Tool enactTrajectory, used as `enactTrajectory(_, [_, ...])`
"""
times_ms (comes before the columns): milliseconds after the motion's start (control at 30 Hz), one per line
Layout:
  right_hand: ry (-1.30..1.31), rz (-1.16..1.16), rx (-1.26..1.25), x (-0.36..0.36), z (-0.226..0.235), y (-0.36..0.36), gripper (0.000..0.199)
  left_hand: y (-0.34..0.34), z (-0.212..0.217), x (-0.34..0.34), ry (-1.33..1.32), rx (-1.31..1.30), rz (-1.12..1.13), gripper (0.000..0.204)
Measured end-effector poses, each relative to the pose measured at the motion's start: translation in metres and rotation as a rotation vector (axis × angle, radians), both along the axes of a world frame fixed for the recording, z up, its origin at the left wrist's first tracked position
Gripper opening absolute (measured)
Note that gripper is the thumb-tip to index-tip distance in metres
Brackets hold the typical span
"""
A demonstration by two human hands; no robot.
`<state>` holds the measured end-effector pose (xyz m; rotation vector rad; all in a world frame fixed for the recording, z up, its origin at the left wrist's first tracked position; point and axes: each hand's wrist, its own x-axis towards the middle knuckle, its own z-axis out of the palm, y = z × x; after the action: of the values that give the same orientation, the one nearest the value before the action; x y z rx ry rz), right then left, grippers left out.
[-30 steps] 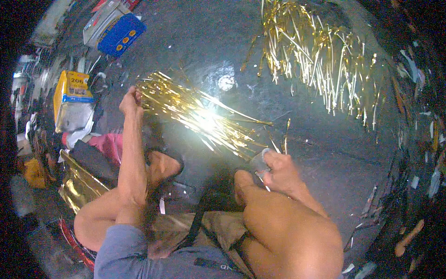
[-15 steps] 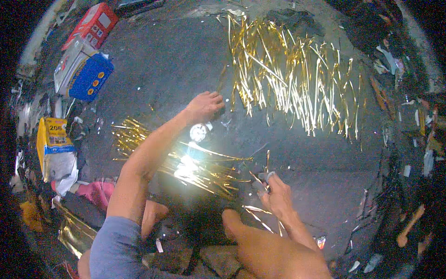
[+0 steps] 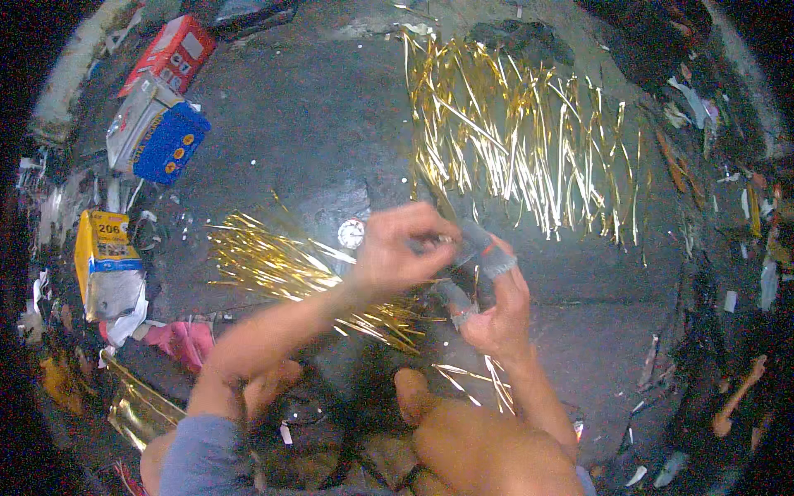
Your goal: The person sits on the floor and repeatedly picks up thin gold strips, attaches a small gray component to one end, and places the finished piece aside. The process is repeated continuously with the same materials.
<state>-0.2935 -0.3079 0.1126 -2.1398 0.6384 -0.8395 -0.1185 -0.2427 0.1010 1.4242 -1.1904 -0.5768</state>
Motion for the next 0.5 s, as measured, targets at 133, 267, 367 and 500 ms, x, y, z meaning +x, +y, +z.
enactTrajectory(133, [0.007, 0.084, 0.177, -0.001, 0.005, 0.013, 0.046, 0.042, 0.023, -0.06, 0.787, 0.113, 0.358, 0.01])
enactTrajectory(267, [0.089, 0.1, 0.024, -0.007, 0.01, 0.035, 0.027, 0.067, 0.011, -0.077, 0.951, 0.104, 0.503, 0.01])
enactTrajectory(367, [0.043, 0.11, -0.049, -0.01, 0.004, 0.045, 0.022, 0.075, -0.003, -0.087, 1.01, 0.058, 0.53, 0.011])
enactTrajectory(500, [0.026, 0.089, -0.012, -0.011, 0.012, 0.054, 0.021, 0.09, 0.003, -0.094, 1.282, -0.079, 0.357, 0.015])
